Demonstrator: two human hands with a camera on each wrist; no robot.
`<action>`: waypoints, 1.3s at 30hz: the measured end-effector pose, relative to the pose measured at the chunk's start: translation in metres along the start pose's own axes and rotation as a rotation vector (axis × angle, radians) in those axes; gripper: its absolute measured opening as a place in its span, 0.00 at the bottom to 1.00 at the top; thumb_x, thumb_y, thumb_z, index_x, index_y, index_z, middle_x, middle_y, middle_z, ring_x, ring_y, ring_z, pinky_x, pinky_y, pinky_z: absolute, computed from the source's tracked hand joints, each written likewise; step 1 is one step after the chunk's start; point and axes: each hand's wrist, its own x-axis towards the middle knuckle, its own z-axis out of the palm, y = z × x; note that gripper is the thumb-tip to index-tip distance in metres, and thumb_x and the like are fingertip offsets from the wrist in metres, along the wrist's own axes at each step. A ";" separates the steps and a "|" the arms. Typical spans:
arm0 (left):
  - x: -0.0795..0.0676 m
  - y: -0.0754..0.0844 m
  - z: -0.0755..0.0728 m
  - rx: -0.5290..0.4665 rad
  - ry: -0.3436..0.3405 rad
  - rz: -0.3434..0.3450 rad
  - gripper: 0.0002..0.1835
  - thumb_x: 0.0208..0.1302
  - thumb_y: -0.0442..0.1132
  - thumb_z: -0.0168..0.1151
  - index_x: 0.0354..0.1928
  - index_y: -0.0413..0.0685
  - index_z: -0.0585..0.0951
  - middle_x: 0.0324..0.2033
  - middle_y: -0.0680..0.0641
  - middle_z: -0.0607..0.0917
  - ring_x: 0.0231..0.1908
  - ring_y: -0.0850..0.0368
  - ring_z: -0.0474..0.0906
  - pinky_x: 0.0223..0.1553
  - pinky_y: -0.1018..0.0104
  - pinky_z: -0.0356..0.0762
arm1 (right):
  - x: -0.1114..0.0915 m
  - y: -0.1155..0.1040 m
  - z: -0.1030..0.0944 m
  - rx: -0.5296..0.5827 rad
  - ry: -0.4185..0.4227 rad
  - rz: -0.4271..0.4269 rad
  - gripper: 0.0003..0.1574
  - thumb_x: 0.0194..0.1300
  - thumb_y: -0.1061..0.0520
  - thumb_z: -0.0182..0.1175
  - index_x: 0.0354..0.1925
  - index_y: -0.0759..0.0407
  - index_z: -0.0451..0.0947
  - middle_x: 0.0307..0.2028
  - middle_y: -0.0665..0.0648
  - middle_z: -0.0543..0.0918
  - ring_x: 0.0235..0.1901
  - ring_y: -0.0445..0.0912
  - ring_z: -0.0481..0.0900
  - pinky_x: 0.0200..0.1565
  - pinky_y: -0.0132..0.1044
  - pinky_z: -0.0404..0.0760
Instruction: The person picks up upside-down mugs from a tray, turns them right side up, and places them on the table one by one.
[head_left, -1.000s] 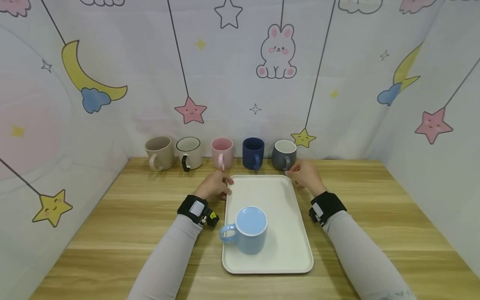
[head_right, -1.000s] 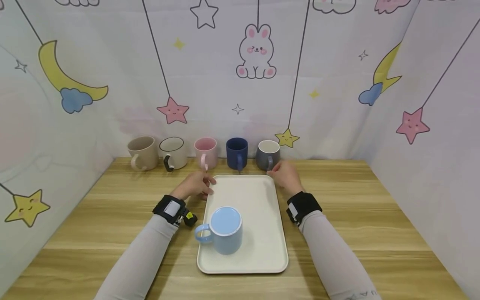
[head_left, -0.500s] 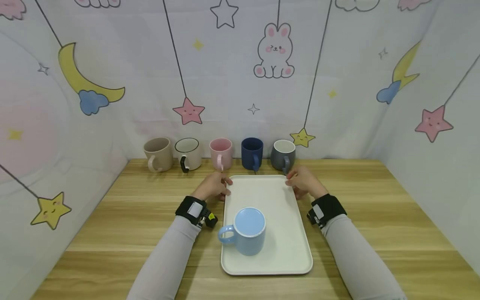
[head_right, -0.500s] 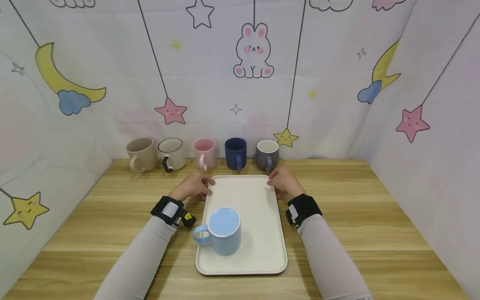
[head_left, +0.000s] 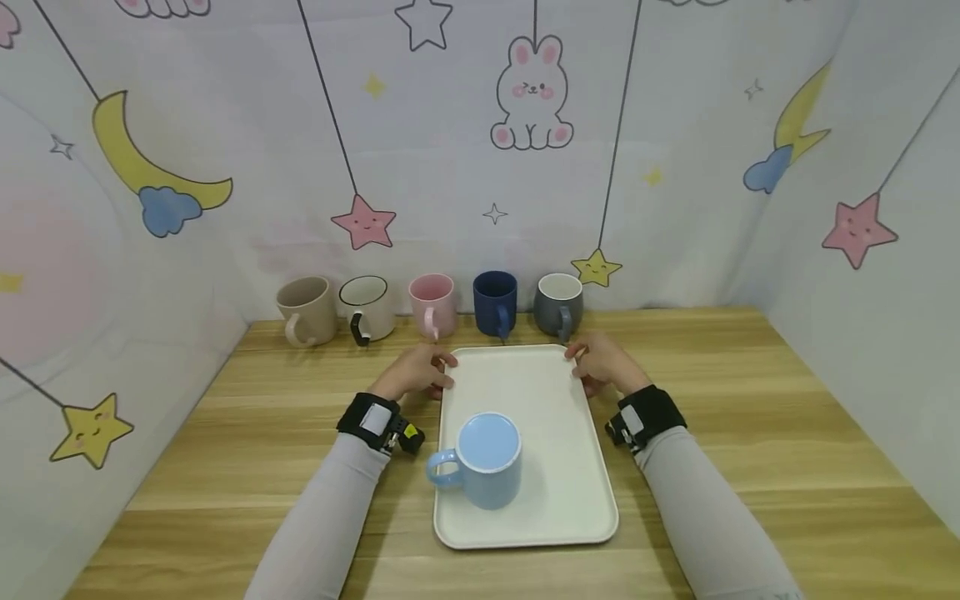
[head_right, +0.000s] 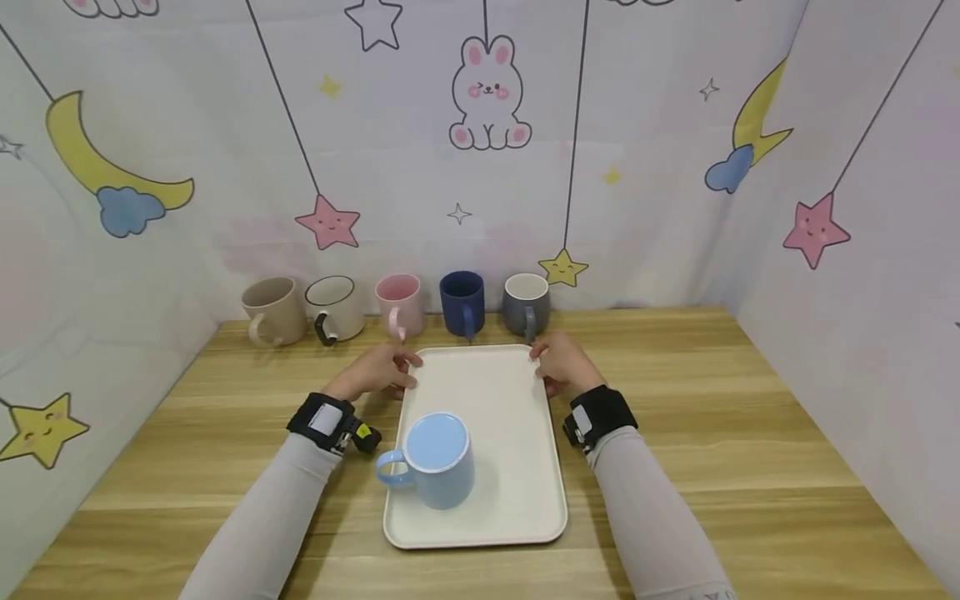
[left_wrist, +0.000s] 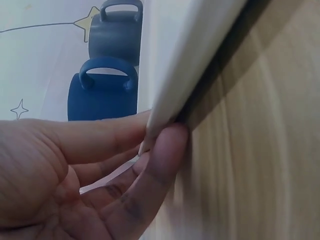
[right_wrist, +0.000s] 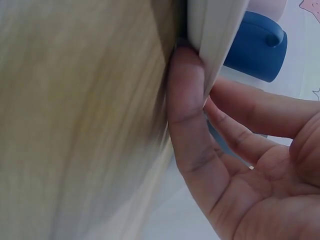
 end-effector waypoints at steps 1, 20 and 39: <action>0.000 0.000 -0.002 0.006 -0.010 0.002 0.17 0.66 0.28 0.69 0.57 0.35 0.82 0.36 0.43 0.77 0.27 0.57 0.82 0.33 0.68 0.86 | 0.000 -0.001 0.000 -0.001 0.000 -0.001 0.20 0.65 0.75 0.57 0.56 0.74 0.76 0.34 0.61 0.76 0.18 0.46 0.79 0.24 0.37 0.87; -0.025 0.029 -0.022 0.111 -0.208 0.168 0.19 0.74 0.33 0.62 0.64 0.36 0.79 0.48 0.40 0.82 0.45 0.45 0.84 0.48 0.57 0.88 | 0.009 0.008 0.002 -0.001 0.010 0.027 0.19 0.64 0.76 0.58 0.54 0.73 0.77 0.33 0.60 0.75 0.16 0.45 0.78 0.23 0.37 0.86; -0.094 0.057 -0.027 0.294 -0.625 0.340 0.31 0.62 0.39 0.71 0.66 0.43 0.74 0.55 0.45 0.80 0.53 0.52 0.82 0.56 0.57 0.82 | 0.009 0.003 0.000 -0.027 0.016 0.023 0.19 0.63 0.75 0.59 0.53 0.71 0.78 0.29 0.59 0.74 0.18 0.46 0.77 0.22 0.36 0.85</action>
